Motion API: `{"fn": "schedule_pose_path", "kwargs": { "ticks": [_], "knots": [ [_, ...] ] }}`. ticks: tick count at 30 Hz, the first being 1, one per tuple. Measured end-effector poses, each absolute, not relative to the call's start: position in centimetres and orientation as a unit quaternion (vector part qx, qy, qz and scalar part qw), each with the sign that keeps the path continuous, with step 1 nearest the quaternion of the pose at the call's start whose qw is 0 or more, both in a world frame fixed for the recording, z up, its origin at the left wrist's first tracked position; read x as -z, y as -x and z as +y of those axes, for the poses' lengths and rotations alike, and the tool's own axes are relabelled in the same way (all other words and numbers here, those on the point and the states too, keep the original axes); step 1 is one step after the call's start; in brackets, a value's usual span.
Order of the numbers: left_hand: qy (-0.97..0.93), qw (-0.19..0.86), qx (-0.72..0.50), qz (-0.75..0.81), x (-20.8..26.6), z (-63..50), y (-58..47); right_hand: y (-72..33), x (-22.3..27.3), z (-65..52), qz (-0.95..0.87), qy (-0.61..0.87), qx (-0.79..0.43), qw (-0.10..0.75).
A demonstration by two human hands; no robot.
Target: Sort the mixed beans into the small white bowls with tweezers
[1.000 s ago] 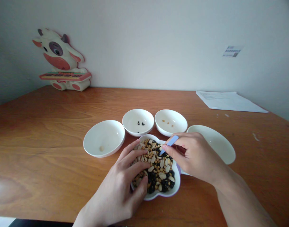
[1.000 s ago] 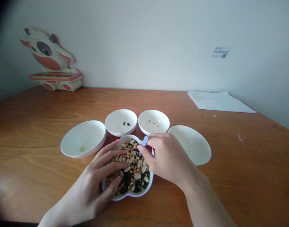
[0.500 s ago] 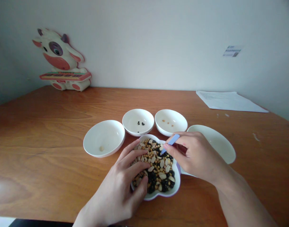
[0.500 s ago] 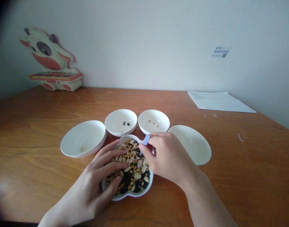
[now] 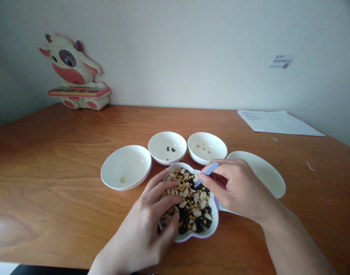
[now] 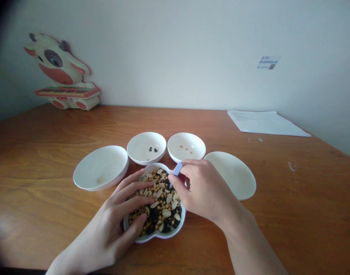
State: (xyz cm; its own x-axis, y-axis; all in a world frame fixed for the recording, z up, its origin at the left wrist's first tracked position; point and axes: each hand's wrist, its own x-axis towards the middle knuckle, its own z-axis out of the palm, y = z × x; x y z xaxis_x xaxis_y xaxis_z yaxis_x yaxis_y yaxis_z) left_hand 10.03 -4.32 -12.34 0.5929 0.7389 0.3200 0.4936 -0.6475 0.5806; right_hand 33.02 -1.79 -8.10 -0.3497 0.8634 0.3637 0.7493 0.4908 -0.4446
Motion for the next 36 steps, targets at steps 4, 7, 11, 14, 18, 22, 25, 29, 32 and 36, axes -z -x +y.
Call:
{"fn": "schedule_pose_path", "kwargs": {
  "ticks": [4, 7, 11, 14, 18, 22, 25, 29, 32, 36],
  "knots": [
    [-0.865, 0.219, -0.278, 0.357, 12.4, -4.2, -10.2, -33.1, 8.1, -1.9, -0.812, 0.500, -0.106, 0.284],
    [-0.865, 0.220, -0.277, 0.357, 12.4, -4.1, -10.2, -33.1, 8.1, -1.8, -0.812, 0.503, -0.107, 0.277],
    [-0.865, 0.218, -0.271, 0.361, 12.5, -4.2, -10.1, -33.0, 8.1, -1.7, -0.813, 0.500, -0.105, 0.278],
    [-0.866, 0.219, -0.269, 0.361, 12.4, -4.3, -10.0, -33.0, 8.2, -1.7, -0.815, 0.495, -0.097, 0.285],
    [-0.865, 0.217, -0.269, 0.364, 12.5, -4.4, -9.9, -33.1, 8.1, -1.8, -0.810, 0.493, -0.068, 0.309],
    [-0.867, 0.220, -0.263, 0.362, 12.6, -4.3, -9.9, -33.5, 8.2, -1.8, -0.763, 0.534, 0.001, 0.365],
    [-0.867, 0.222, -0.262, 0.360, 12.5, -4.2, -9.9, -34.1, 8.4, -1.6, -0.688, 0.608, 0.051, 0.392],
    [-0.867, 0.223, -0.268, 0.357, 12.4, -4.1, -10.0, -34.8, 8.8, -1.1, -0.617, 0.683, 0.079, 0.383],
    [-0.867, 0.224, -0.267, 0.355, 12.4, -4.2, -10.0, -34.9, 8.9, -0.8, -0.604, 0.704, 0.089, 0.362],
    [-0.869, 0.221, -0.265, 0.356, 12.5, -4.4, -9.9, -34.9, 8.9, -0.7, -0.591, 0.717, 0.096, 0.357]
  ]
}}
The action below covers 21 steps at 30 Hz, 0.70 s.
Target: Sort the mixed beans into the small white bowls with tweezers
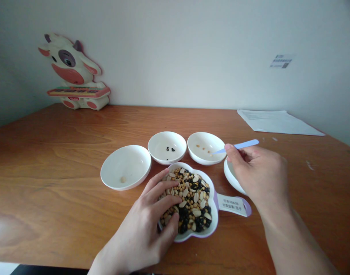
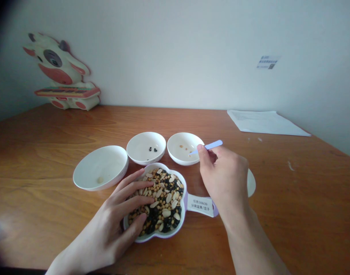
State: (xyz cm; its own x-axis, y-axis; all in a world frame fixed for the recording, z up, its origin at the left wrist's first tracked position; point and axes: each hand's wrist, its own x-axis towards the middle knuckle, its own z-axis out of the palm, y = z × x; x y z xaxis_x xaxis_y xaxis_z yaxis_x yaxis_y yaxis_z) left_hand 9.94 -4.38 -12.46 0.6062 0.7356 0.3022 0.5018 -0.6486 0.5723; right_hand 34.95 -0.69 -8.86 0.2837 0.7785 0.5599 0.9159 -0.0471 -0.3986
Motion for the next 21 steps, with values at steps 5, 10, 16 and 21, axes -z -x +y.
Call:
{"fn": "schedule_pose_path", "kwargs": {
  "ticks": [5, 10, 16, 21],
  "knots": [
    [-0.869, 0.221, -0.262, 0.358, 12.5, -4.3, -9.9, -35.0, 8.9, -0.8, -0.575, 0.716, 0.094, 0.384],
    [-0.869, 0.220, -0.262, 0.357, 12.5, -4.2, -10.0, -34.5, 8.9, -1.2, -0.613, 0.653, 0.040, 0.444],
    [-0.868, 0.217, -0.265, 0.360, 12.8, -4.2, -9.9, -33.6, 8.3, -1.6, -0.757, 0.514, -0.090, 0.394],
    [-0.870, 0.217, -0.259, 0.360, 12.8, -4.3, -9.8, -33.1, 8.3, -1.7, -0.812, 0.419, -0.172, 0.368]
  ]
}}
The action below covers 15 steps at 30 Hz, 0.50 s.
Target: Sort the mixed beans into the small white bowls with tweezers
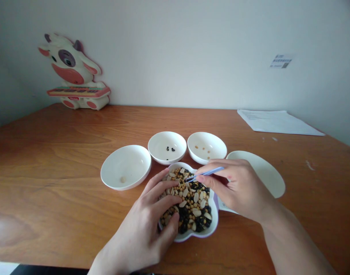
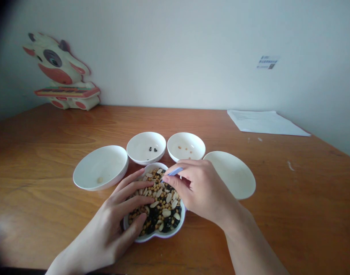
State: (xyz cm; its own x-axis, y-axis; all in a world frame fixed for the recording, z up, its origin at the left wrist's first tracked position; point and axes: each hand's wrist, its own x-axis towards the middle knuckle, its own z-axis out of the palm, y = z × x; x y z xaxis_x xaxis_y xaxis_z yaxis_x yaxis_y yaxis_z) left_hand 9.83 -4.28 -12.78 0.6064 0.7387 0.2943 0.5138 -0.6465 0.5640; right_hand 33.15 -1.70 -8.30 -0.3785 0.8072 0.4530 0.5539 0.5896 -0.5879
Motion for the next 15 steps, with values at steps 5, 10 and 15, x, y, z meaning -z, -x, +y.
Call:
{"fn": "schedule_pose_path", "kwargs": {
  "ticks": [5, 10, 15],
  "knots": [
    [-0.869, 0.222, -0.258, 0.358, 12.57, -4.19, -9.98, -33.12, 8.84, -1.72, -0.837, 0.383, -0.168, 0.353],
    [-0.870, 0.221, -0.257, 0.359, 12.61, -4.18, -10.09, -32.86, 8.98, -1.53, -0.848, 0.376, -0.167, 0.333],
    [-0.870, 0.220, -0.256, 0.359, 12.73, -4.16, -10.00, -32.72, 8.90, -1.52, -0.848, 0.380, -0.184, 0.320]
  ]
}}
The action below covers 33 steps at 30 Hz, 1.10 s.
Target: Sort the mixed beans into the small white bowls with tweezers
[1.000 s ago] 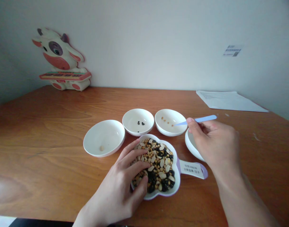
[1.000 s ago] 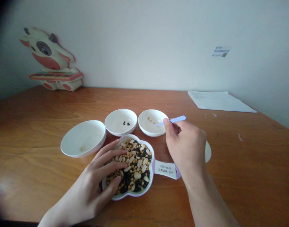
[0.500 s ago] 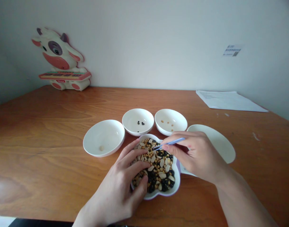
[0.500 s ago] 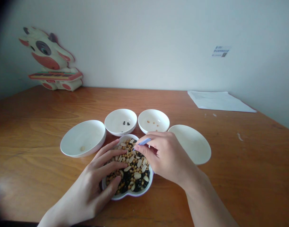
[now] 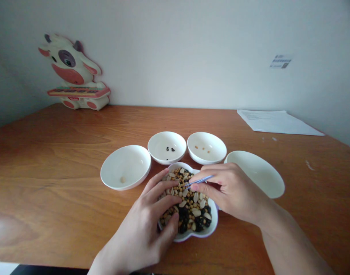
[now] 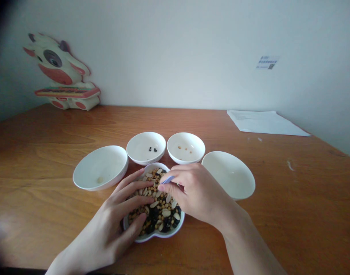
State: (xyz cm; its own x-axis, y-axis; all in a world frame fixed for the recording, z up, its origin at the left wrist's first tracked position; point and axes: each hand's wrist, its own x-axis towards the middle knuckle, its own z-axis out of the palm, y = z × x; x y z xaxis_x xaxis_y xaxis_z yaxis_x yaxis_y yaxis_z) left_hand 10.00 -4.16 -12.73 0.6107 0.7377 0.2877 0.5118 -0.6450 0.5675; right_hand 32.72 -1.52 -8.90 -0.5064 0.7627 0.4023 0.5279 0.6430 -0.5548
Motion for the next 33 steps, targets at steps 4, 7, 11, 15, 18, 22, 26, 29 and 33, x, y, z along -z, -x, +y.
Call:
{"fn": "schedule_pose_path", "kwargs": {
  "ticks": [4, 7, 11, 15, 18, 22, 26, 29, 33],
  "knots": [
    [-0.871, 0.220, -0.256, 0.358, 12.61, -4.11, -9.98, -32.74, 8.89, -1.63, -0.849, 0.379, -0.185, 0.318],
    [-0.870, 0.221, -0.255, 0.359, 12.59, -4.07, -10.04, -32.72, 8.89, -1.61, -0.849, 0.378, -0.185, 0.320],
    [-0.869, 0.221, -0.257, 0.360, 12.68, -4.11, -10.07, -32.65, 8.86, -1.55, -0.846, 0.386, -0.187, 0.317],
    [-0.868, 0.220, -0.261, 0.360, 12.60, -4.27, -10.00, -32.66, 8.80, -1.64, -0.841, 0.402, -0.190, 0.309],
    [-0.867, 0.224, -0.258, 0.362, 12.48, -4.30, -9.96, -32.75, 8.75, -1.74, -0.839, 0.410, -0.188, 0.305],
    [-0.868, 0.229, -0.256, 0.359, 12.41, -4.25, -9.96, -32.81, 8.78, -1.72, -0.841, 0.408, -0.188, 0.303],
    [-0.868, 0.227, -0.259, 0.357, 12.41, -4.26, -9.97, -32.79, 8.84, -1.55, -0.843, 0.398, -0.189, 0.310],
    [-0.868, 0.230, -0.255, 0.359, 12.46, -4.30, -9.95, -32.80, 8.83, -1.47, -0.845, 0.392, -0.184, 0.314],
    [-0.867, 0.231, -0.254, 0.361, 12.57, -4.30, -9.92, -32.77, 8.75, -1.51, -0.844, 0.381, -0.174, 0.333]
  ]
}}
